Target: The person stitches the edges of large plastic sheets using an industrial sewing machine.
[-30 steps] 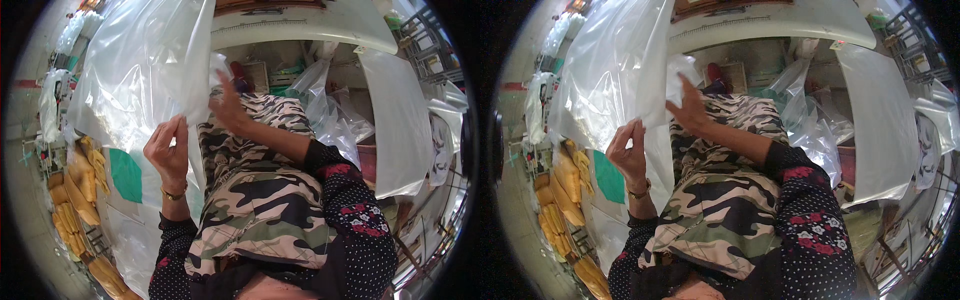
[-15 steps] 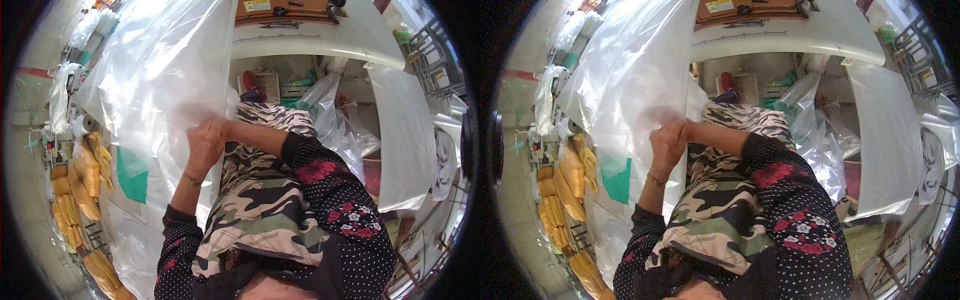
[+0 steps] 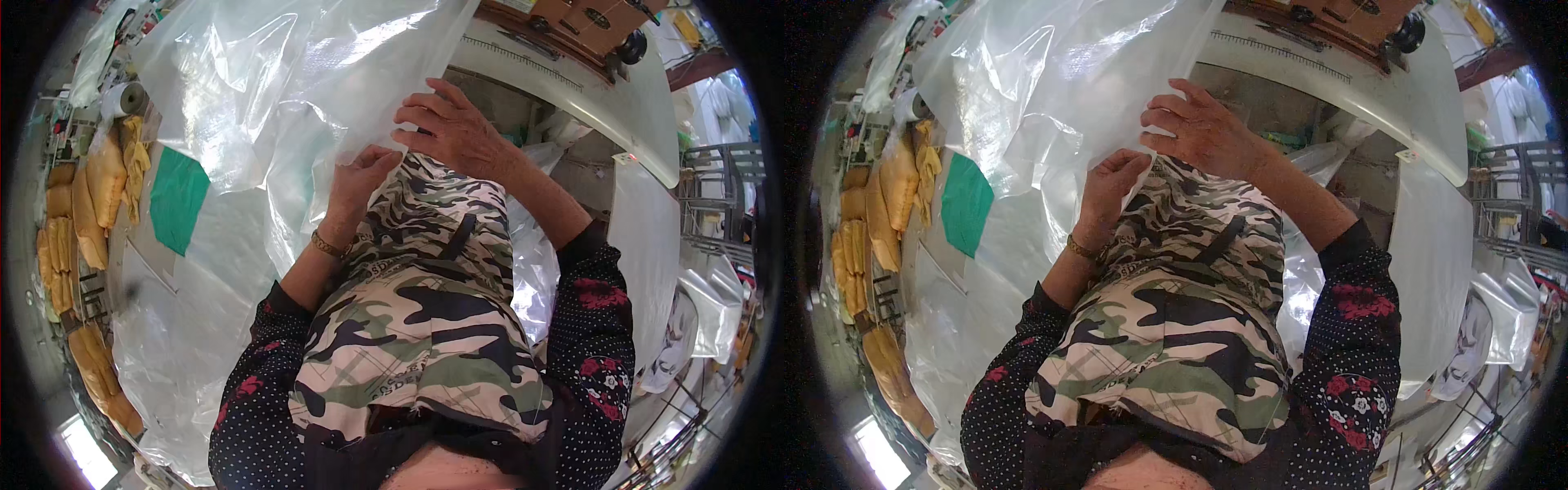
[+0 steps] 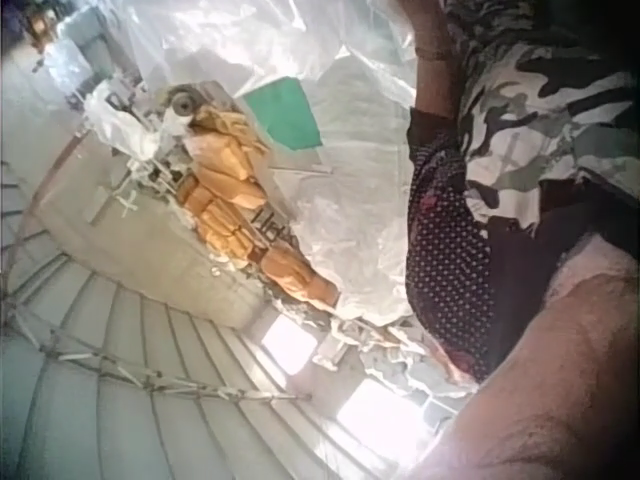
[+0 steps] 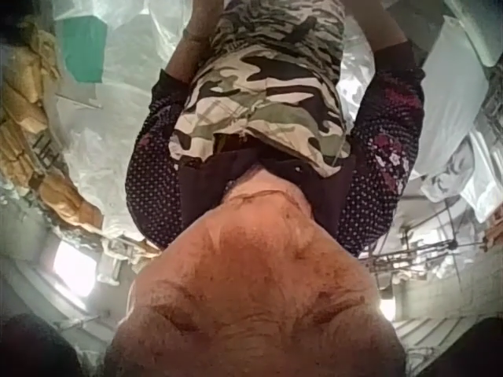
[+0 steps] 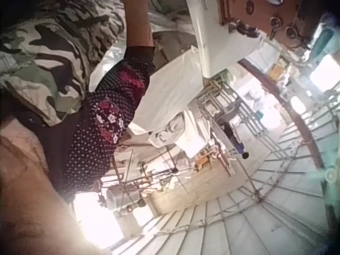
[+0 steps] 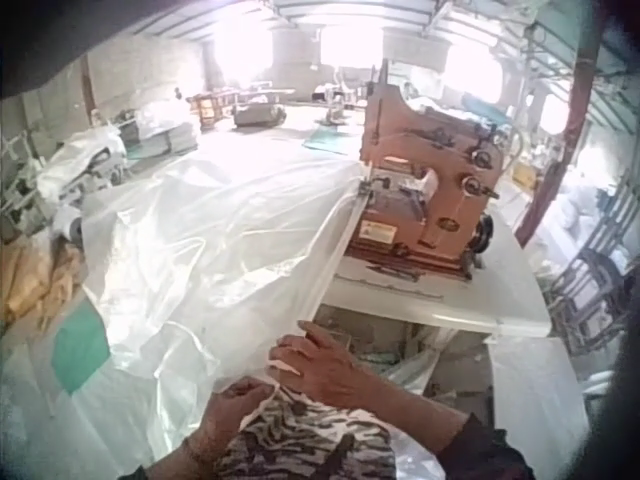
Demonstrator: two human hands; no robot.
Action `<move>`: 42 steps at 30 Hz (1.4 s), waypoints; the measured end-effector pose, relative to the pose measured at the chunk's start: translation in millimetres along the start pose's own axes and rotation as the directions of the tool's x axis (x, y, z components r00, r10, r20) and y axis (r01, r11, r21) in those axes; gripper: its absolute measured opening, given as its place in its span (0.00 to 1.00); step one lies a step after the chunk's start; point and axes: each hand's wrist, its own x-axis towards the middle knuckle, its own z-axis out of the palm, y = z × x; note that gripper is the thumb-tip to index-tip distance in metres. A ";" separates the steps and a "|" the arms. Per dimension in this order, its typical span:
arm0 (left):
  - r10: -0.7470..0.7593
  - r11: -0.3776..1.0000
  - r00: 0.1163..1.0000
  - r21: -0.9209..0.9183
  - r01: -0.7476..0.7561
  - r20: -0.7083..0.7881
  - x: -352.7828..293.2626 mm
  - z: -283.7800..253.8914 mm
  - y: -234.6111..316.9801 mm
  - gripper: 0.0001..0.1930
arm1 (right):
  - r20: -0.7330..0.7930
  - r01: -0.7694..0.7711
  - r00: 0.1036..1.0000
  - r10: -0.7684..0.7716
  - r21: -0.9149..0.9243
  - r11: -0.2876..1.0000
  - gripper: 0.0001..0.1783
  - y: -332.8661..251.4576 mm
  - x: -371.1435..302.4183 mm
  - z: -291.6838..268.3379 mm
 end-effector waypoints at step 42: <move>0.679 0.259 0.670 0.757 -0.600 0.300 -27.2 12.4 66.8 0.18 | 0.042 0.059 0.996 -0.074 0.276 0.959 0.16 58.1 47.7 -47.6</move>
